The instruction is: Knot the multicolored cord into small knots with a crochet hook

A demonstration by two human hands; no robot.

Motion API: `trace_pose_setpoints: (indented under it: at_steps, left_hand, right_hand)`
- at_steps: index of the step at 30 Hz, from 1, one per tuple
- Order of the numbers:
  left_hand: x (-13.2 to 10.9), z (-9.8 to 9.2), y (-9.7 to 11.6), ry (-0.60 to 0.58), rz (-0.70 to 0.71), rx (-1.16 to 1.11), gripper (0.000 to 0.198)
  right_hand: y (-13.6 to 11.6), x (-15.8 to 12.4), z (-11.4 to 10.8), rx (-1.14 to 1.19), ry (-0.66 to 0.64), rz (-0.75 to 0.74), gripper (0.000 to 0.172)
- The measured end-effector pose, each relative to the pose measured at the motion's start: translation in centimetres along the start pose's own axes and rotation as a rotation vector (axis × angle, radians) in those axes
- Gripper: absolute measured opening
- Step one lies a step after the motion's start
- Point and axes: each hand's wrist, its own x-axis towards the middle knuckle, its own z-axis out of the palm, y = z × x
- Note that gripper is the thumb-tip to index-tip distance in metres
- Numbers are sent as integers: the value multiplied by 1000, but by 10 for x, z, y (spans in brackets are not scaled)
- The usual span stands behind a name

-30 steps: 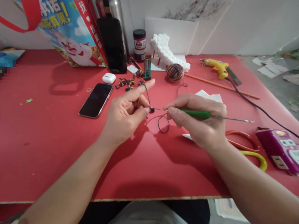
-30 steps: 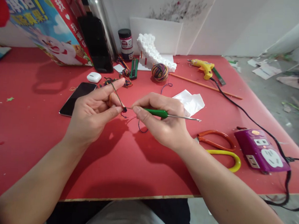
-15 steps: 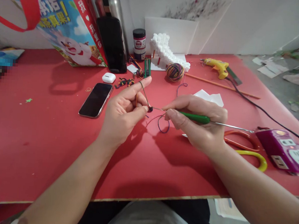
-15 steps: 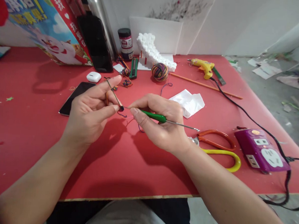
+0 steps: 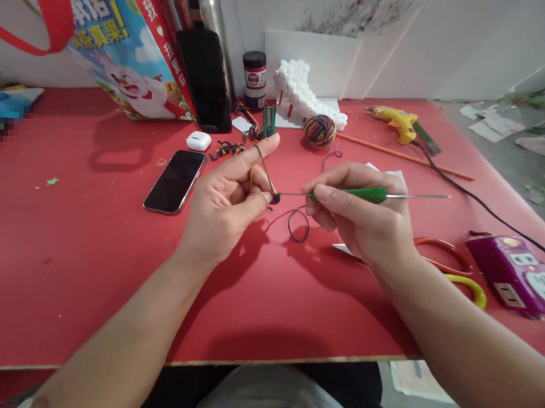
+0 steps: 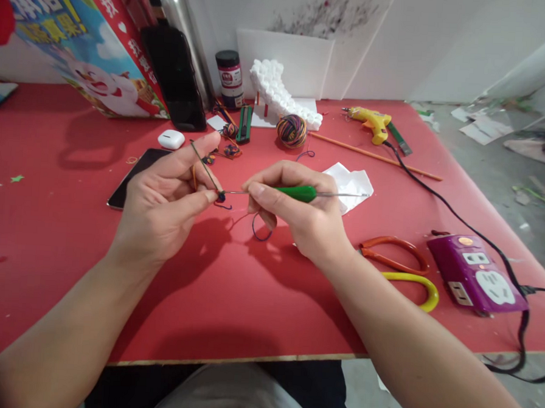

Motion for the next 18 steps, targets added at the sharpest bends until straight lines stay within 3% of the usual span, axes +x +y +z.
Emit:
trace_pose_setpoints:
  at_steps: [5, 8, 12, 18]
  left_hand:
    - [-4, 1, 4, -4, 95, 91, 42]
    - [-4, 0, 2, -1, 104, 92, 44]
    - [0, -2, -1, 12, 60, 25, 47]
    - [9, -8, 0, -14, -135, -158, 43]
  right_hand:
    - [0, 11, 1, 260, 35, 334, 10]
    - [2, 12, 2, 317, 14, 389, 10]
    - [5, 9, 3, 298, -2, 285, 11]
    - [8, 5, 1, 104, -39, 40, 19]
